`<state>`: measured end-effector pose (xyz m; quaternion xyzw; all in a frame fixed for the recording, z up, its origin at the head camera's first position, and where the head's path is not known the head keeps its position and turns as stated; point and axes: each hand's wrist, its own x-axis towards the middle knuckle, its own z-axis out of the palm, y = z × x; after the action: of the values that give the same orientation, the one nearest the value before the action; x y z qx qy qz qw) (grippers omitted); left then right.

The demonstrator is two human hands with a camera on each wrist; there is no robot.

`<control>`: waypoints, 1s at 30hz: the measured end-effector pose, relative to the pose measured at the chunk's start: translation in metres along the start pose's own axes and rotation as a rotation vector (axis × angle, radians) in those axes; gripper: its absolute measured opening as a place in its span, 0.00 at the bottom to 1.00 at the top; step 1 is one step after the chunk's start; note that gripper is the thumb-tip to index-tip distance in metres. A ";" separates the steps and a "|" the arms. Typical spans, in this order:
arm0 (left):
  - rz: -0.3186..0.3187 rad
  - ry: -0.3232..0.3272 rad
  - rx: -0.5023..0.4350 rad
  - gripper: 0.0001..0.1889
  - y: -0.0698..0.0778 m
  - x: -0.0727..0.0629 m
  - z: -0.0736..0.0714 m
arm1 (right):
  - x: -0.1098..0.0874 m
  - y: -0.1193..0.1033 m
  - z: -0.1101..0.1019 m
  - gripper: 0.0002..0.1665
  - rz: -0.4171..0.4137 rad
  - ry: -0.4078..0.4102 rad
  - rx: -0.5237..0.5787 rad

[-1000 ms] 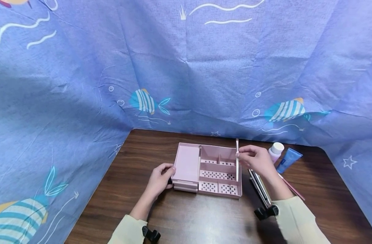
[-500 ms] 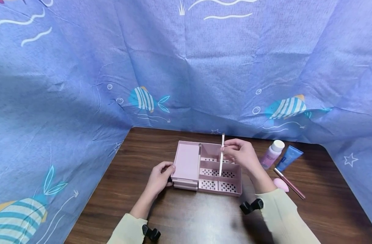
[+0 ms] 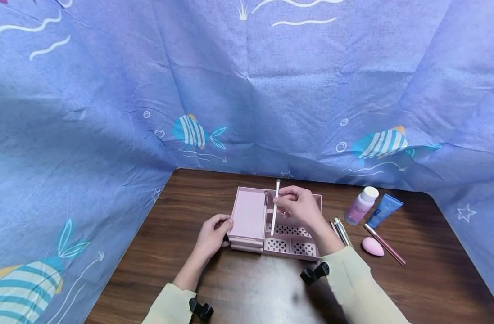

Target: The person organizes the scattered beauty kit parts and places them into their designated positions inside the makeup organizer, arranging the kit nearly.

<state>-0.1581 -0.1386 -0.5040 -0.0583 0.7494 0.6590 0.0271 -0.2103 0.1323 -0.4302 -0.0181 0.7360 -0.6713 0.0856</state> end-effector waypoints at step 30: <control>-0.005 0.008 0.003 0.15 -0.003 0.001 0.000 | 0.015 0.021 0.039 0.13 -0.044 0.122 -0.266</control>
<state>-0.1589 -0.1388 -0.5071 -0.0625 0.7505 0.6574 0.0259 -0.2176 0.0940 -0.4555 -0.0045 0.8216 -0.5696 0.0230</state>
